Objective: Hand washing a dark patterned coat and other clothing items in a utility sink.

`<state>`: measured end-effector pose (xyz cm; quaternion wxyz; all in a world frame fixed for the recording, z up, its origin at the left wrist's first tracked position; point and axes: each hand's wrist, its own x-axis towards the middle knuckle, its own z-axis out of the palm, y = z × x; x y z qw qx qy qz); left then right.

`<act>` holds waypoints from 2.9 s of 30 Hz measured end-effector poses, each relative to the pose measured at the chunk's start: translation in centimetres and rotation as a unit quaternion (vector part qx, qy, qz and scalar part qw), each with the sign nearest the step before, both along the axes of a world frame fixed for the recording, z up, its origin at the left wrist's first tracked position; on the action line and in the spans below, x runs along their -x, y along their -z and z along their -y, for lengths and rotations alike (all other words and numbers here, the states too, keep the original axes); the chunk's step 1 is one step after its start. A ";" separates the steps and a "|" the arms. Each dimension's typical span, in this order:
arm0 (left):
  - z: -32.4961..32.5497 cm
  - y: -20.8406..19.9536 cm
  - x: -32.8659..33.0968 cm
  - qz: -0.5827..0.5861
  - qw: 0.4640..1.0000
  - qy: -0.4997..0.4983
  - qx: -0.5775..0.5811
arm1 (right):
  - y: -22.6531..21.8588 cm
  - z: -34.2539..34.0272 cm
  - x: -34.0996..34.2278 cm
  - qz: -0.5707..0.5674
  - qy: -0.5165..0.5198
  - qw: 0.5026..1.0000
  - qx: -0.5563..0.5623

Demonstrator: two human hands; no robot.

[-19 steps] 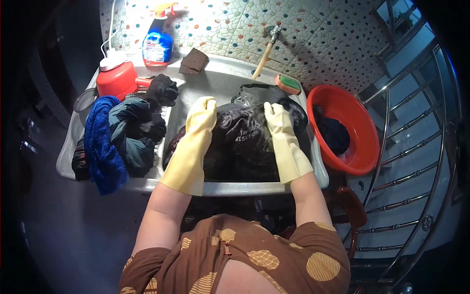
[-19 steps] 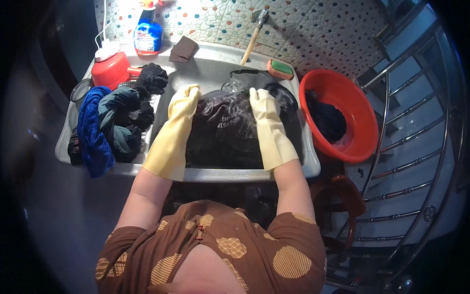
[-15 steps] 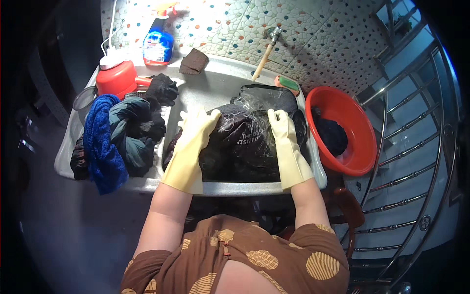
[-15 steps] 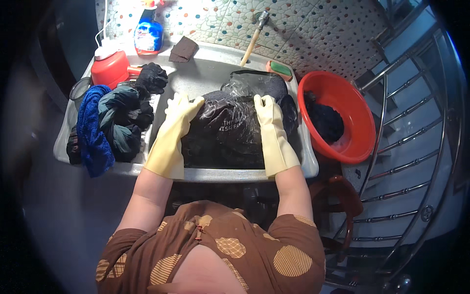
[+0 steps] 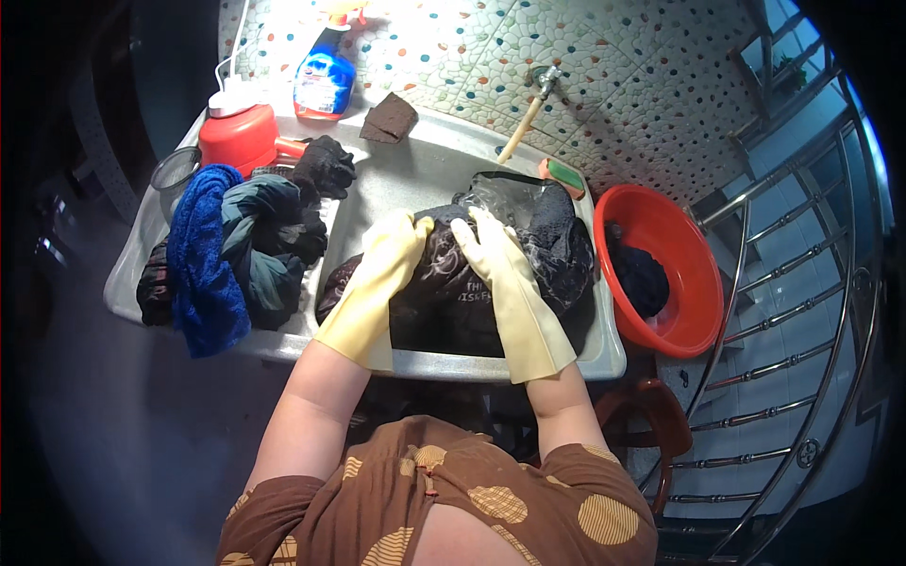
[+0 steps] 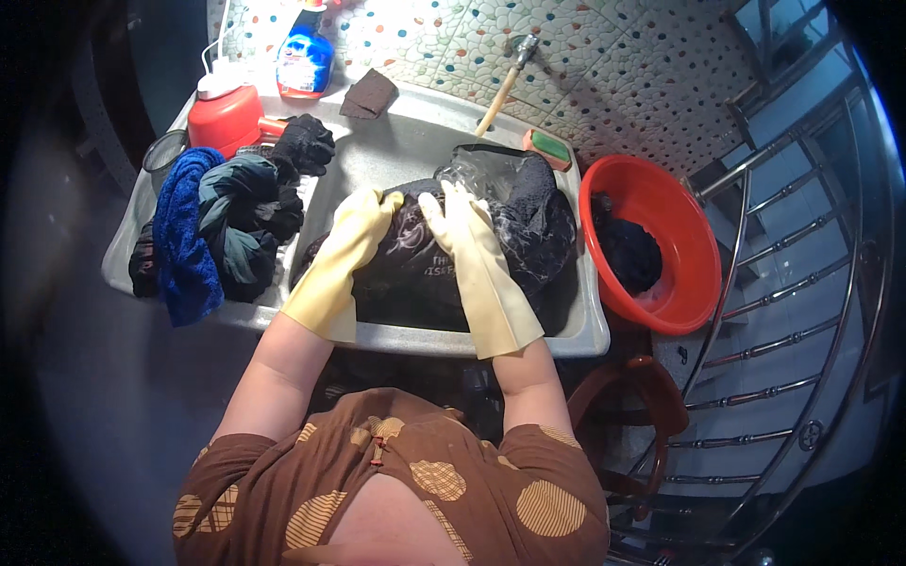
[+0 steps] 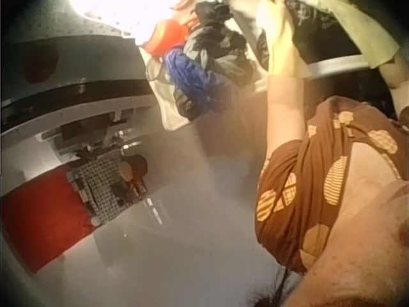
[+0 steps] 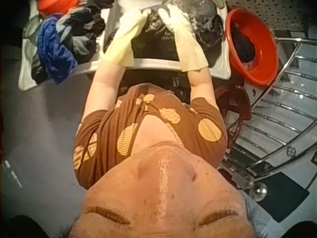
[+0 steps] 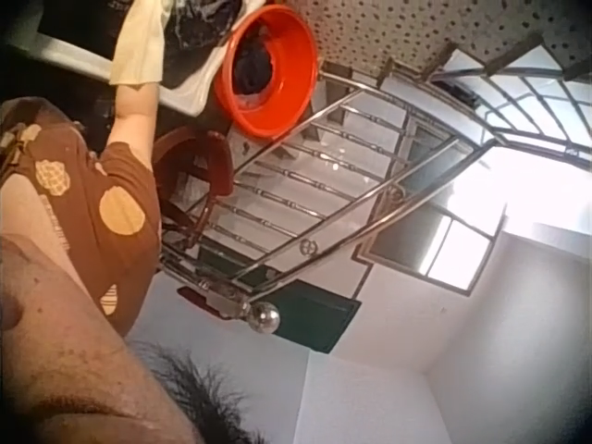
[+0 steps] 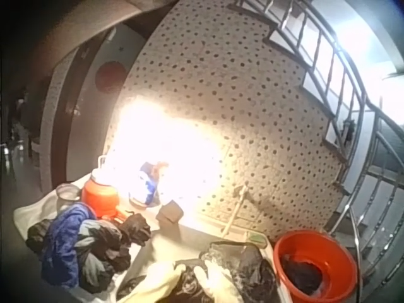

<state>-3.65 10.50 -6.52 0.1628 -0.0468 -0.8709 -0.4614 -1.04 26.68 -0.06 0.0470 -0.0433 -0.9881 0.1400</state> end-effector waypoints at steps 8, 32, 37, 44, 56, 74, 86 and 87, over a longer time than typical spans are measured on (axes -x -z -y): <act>0.1 -0.3 3.8 0.169 0.885 0.191 -0.391 | 2.3 -4.3 3.0 -0.098 -0.055 0.981 0.158; -4.6 -6.0 -0.6 0.322 0.776 0.124 -0.528 | 4.7 -2.4 3.5 -0.277 -0.120 0.949 -0.092; 1.0 1.6 5.0 0.073 0.954 0.160 -0.243 | 1.0 -4.5 5.1 -0.246 0.010 0.952 -0.182; 1.5 -0.9 4.4 0.096 0.955 0.085 0.267 | -0.3 -6.4 5.2 -0.074 0.087 0.988 -0.108; -0.2 2.8 6.2 0.237 0.967 -0.038 -0.082 | -3.5 4.2 2.7 0.141 -0.068 0.977 -0.144; 1.3 -2.6 3.8 0.390 0.776 0.208 -0.450 | -1.3 -13.3 1.4 -0.290 0.140 0.923 0.212; -1.4 -6.1 -2.4 0.318 0.817 0.393 -0.275 | 4.1 -18.4 5.0 -0.360 0.136 0.895 0.225; -2.2 -5.6 -2.8 0.316 0.818 0.339 -0.340 | 4.7 -18.7 4.4 -0.365 0.140 0.891 0.229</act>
